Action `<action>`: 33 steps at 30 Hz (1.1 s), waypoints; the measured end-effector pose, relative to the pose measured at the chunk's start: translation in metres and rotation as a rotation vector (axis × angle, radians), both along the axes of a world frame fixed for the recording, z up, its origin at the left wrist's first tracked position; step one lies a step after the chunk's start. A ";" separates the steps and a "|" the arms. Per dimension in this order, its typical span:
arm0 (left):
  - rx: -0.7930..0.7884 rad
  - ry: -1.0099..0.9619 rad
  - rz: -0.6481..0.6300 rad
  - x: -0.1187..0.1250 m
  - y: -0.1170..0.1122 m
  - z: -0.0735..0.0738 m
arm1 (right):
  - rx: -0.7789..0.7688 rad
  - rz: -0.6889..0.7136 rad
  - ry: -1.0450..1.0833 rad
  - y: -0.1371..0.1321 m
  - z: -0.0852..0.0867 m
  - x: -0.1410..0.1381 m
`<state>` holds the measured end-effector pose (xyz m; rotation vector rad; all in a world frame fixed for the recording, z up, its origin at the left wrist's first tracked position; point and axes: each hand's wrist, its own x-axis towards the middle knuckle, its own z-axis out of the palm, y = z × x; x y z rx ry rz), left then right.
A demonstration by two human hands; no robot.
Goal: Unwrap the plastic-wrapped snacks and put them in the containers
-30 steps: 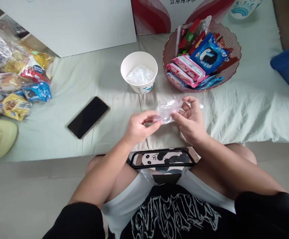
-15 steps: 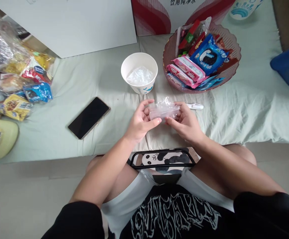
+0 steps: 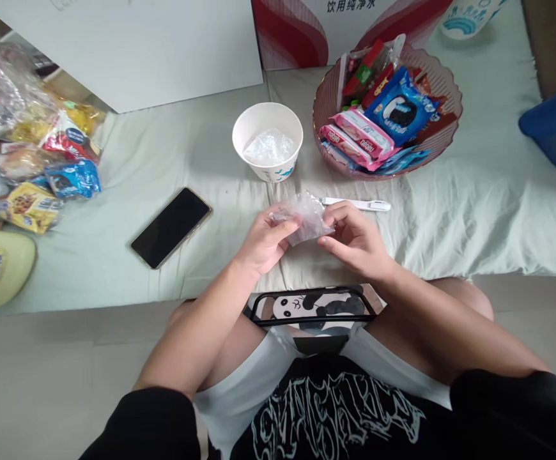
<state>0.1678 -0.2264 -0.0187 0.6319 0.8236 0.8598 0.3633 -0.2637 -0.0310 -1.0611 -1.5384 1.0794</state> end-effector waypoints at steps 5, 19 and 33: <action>0.018 -0.010 -0.026 -0.001 0.000 -0.001 | 0.050 0.023 -0.090 0.000 0.003 0.002; 0.095 0.043 0.093 0.001 -0.002 -0.003 | -0.268 -0.240 0.274 0.005 -0.003 -0.004; 0.258 0.285 -0.205 -0.001 -0.006 -0.005 | -0.181 -0.191 0.015 -0.001 0.016 -0.005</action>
